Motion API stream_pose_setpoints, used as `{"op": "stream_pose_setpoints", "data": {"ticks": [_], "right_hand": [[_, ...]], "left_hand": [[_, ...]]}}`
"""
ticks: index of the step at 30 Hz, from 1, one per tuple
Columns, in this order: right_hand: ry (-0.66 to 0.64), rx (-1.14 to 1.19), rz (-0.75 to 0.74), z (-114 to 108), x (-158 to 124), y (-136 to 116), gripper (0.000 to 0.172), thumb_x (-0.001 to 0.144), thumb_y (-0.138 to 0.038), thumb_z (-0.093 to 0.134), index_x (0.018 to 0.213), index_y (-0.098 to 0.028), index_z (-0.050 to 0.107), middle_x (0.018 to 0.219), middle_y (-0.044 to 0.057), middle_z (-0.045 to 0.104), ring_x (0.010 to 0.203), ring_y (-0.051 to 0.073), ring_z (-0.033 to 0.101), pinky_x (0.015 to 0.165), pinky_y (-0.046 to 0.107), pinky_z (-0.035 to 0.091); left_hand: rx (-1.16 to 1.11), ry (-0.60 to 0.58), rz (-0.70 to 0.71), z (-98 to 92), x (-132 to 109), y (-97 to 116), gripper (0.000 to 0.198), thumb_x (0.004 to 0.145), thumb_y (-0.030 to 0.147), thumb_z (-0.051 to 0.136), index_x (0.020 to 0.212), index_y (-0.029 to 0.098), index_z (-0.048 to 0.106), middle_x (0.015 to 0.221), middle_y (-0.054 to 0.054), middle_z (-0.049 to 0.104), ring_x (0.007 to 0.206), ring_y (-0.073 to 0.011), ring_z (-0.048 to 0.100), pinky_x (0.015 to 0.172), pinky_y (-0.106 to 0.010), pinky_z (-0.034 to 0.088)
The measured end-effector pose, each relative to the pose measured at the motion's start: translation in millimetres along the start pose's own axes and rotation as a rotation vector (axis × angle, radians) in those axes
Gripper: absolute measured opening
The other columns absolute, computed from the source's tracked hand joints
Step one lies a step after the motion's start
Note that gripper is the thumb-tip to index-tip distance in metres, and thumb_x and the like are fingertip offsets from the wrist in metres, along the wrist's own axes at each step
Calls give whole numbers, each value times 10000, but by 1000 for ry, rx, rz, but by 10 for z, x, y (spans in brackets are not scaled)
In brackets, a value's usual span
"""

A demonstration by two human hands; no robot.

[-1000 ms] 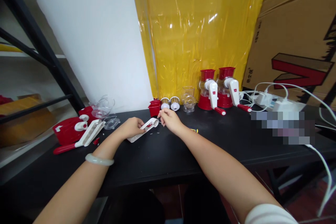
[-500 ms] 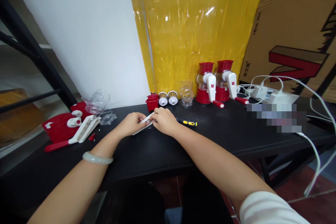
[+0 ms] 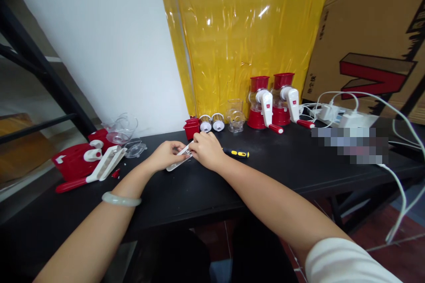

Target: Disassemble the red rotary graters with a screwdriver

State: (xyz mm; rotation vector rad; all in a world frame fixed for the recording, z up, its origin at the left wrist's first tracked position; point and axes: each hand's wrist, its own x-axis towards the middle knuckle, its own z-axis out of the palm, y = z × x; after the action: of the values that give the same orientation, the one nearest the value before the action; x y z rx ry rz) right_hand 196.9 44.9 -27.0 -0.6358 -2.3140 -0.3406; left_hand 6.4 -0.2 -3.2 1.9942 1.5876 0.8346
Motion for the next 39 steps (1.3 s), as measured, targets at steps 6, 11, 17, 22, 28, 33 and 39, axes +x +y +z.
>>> {"op": "stream_pose_setpoints", "data": {"ticks": [6, 11, 17, 22, 28, 33, 39], "right_hand": [[8, 59, 19, 23, 3, 29, 80, 859, -271, 676, 844, -210, 725, 866, 56, 594, 867, 209, 466, 730, 351, 257], [27, 95, 10, 60, -9, 69, 52, 845, -251, 684, 841, -217, 722, 858, 46, 587, 863, 200, 469, 731, 346, 255], [41, 124, 6, 99, -14, 97, 41, 834, -238, 687, 817, -219, 719, 848, 39, 590, 858, 194, 478, 731, 341, 259], [43, 130, -6, 104, -19, 109, 58, 847, -242, 673, 821, -215, 717, 854, 41, 591, 863, 193, 480, 729, 338, 259], [36, 148, -10, 103, -21, 119, 48, 841, -241, 677, 825, -215, 715, 852, 38, 580, 851, 188, 468, 732, 337, 257], [39, 168, -6, 106, -21, 126, 37, 830, -227, 687, 812, -214, 717, 841, 33, 579, 838, 184, 466, 735, 335, 261], [67, 196, -14, 135, -23, 149, 18, 808, -216, 707, 797, -216, 721, 828, 29, 573, 822, 180, 464, 730, 330, 263]], "left_hand": [[48, 17, 47, 12, 8, -41, 256, 699, 372, 692, 833, 157, 726, 790, -47, 734, 686, -172, 660, 623, -249, 497], [69, 20, 86, 7, 17, -53, 260, 709, 369, 687, 854, 157, 729, 824, -54, 743, 730, -182, 674, 686, -264, 520], [61, 4, 76, -1, 12, -34, 269, 711, 375, 687, 862, 158, 734, 830, -58, 748, 733, -184, 677, 694, -267, 522], [37, 6, 55, 3, 17, -47, 279, 705, 375, 700, 863, 149, 737, 826, -62, 748, 729, -186, 680, 680, -267, 523], [3, -8, 43, -4, 8, -30, 284, 701, 385, 714, 858, 149, 737, 823, -62, 751, 720, -185, 687, 674, -266, 528], [-11, -22, 39, -7, 8, -27, 293, 702, 390, 719, 858, 142, 738, 822, -68, 750, 723, -190, 685, 674, -271, 528], [-25, -36, 31, -11, 8, -16, 310, 699, 396, 724, 863, 133, 737, 824, -74, 750, 723, -194, 684, 668, -272, 520]]}}
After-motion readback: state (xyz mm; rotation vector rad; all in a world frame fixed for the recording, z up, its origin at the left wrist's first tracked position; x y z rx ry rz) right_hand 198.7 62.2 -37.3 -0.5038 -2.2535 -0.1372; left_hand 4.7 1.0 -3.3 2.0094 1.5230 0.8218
